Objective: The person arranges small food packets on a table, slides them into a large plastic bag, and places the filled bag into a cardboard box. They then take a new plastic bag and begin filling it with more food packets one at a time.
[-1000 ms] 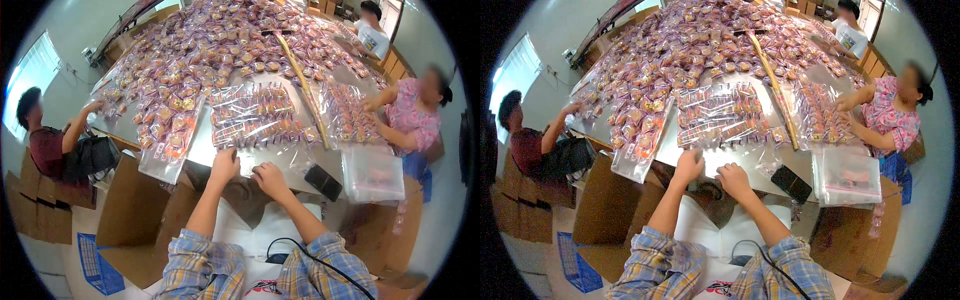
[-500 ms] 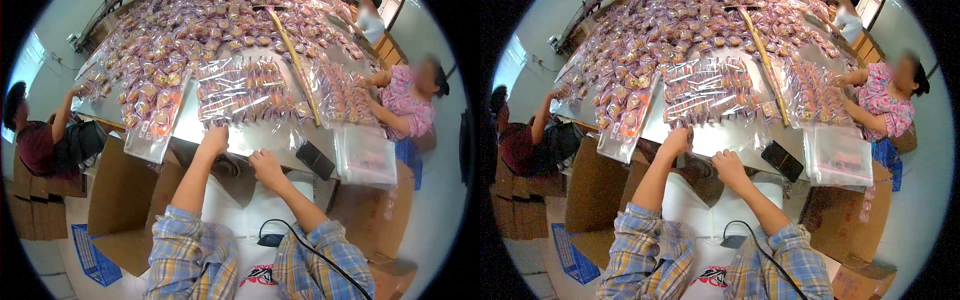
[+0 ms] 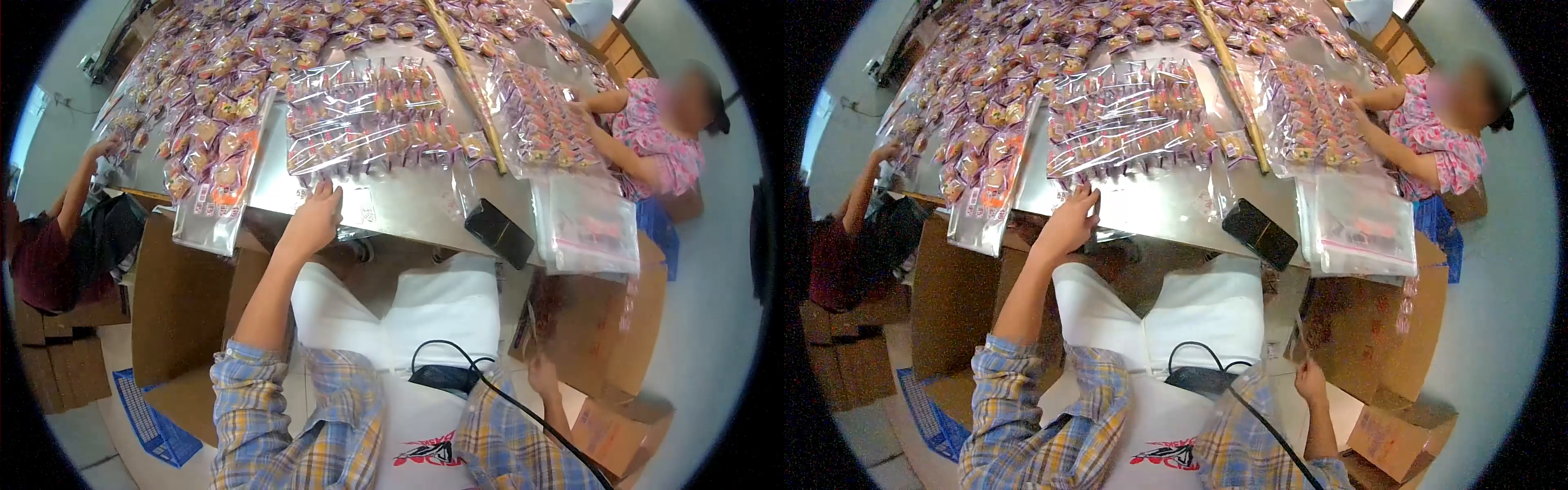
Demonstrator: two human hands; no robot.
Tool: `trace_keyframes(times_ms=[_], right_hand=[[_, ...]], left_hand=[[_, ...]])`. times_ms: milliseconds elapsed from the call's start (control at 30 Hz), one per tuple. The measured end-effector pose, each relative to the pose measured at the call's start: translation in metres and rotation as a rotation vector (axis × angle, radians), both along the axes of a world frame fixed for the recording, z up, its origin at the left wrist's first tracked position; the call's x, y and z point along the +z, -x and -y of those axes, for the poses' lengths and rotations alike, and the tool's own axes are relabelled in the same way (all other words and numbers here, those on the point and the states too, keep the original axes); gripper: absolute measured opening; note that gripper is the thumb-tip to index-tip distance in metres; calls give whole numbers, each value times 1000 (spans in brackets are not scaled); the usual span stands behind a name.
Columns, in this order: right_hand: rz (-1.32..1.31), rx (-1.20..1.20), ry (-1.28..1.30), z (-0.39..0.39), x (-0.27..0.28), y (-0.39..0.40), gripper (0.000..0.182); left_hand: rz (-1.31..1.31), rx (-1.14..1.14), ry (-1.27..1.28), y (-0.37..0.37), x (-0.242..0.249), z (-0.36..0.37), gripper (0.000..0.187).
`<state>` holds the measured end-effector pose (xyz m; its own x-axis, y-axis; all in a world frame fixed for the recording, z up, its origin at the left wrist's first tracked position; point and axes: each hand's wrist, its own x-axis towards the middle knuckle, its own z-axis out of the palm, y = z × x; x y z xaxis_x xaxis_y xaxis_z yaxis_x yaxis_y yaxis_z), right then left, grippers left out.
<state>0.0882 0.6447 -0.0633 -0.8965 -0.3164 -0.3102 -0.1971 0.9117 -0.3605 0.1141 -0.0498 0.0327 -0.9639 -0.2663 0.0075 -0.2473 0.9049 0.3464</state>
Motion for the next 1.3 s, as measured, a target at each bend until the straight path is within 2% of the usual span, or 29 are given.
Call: trace_keyframes(times_ms=[33, 67, 133, 167, 200, 267, 300, 333, 400, 467, 500, 533, 600, 667, 700, 733, 767, 833, 900, 933, 967, 1000, 1100, 1200, 1300], right_hand=[[33, -45, -141, -34, -18, -19, 21], [76, 5, -162, -58, -22, -37, 29], [229, -166, -300, -62, -30, -54, 31], [193, -173, -304, -55, -36, -58, 33], [156, -191, -305, -48, -44, -60, 35], [182, -205, -107, -19, -39, -51, 27], [80, -189, 34, -19, -60, -44, 20], [82, -180, 86, -10, -60, -35, 18], [16, -201, 243, 21, -52, -5, 16], [-122, -254, 465, 74, -26, 26, 13], [-161, -244, 548, 105, -2, 42, 13], [-201, -245, 628, 140, 28, 55, 13], [-87, -103, 852, 226, 89, 70, 15], [-46, 342, 768, 308, 127, 89, 18], [53, 562, 767, 357, 150, 93, 20], [214, 670, 697, 404, 157, 96, 22], [86, 832, 675, 449, 142, 99, 27], [-103, 997, 511, 533, 126, 95, 31], [-186, 1044, 432, 595, 112, 88, 28], [-260, 1067, 381, 616, 107, 86, 23], [-245, 1103, 333, 627, 102, 87, 19], [-231, 1139, 281, 633, 101, 88, 17], [-196, 1086, 464, 635, 85, 85, 15], [-105, 1069, 330, 643, 87, 90, 17], [33, 1015, 427, 648, 84, 93, 20]], left_hand=[[-9, 3, -54, -2, 3, -2, 49], [-76, -8, -10, -6, 5, -5, 48], [-199, -9, 83, -21, 5, -9, 46], [-377, 35, 126, -26, 12, -14, 45], [-483, 174, 156, -32, 8, -19, 49], [-571, 444, 95, -41, 10, -28, 55], [-616, 532, 80, -45, -1, -24, 61], [-593, 603, 17, -49, -8, -22, 63], [-530, 732, -424, -54, -17, -22, 53], [-479, 740, -947, -62, -34, -16, 40], [-500, 764, -1000, -62, -32, -21, 32], [-523, 759, -984, -63, -29, -27, 31], [-557, 712, -1003, -65, -38, -29, 32], [-521, 654, -1015, -68, -45, -32, 32], [-507, 658, -1062, -70, -40, -37, 33], [-466, 658, -1040, -71, -37, -39, 32], [-492, 659, -1044, -71, -38, -42, 32], [-546, 635, -1033, -72, -46, -50, 31], [-532, 592, -974, -74, -43, -58, 31], [-446, 615, -971, -76, -25, -65, 31], [-472, 652, -917, -77, -27, -66, 31], [-499, 688, -865, -78, -29, -67, 32], [-501, 662, -884, -85, -34, -64, 35], [-495, 666, -752, -86, -32, -71, 35], [-442, 679, -799, -91, -32, -66, 32]])
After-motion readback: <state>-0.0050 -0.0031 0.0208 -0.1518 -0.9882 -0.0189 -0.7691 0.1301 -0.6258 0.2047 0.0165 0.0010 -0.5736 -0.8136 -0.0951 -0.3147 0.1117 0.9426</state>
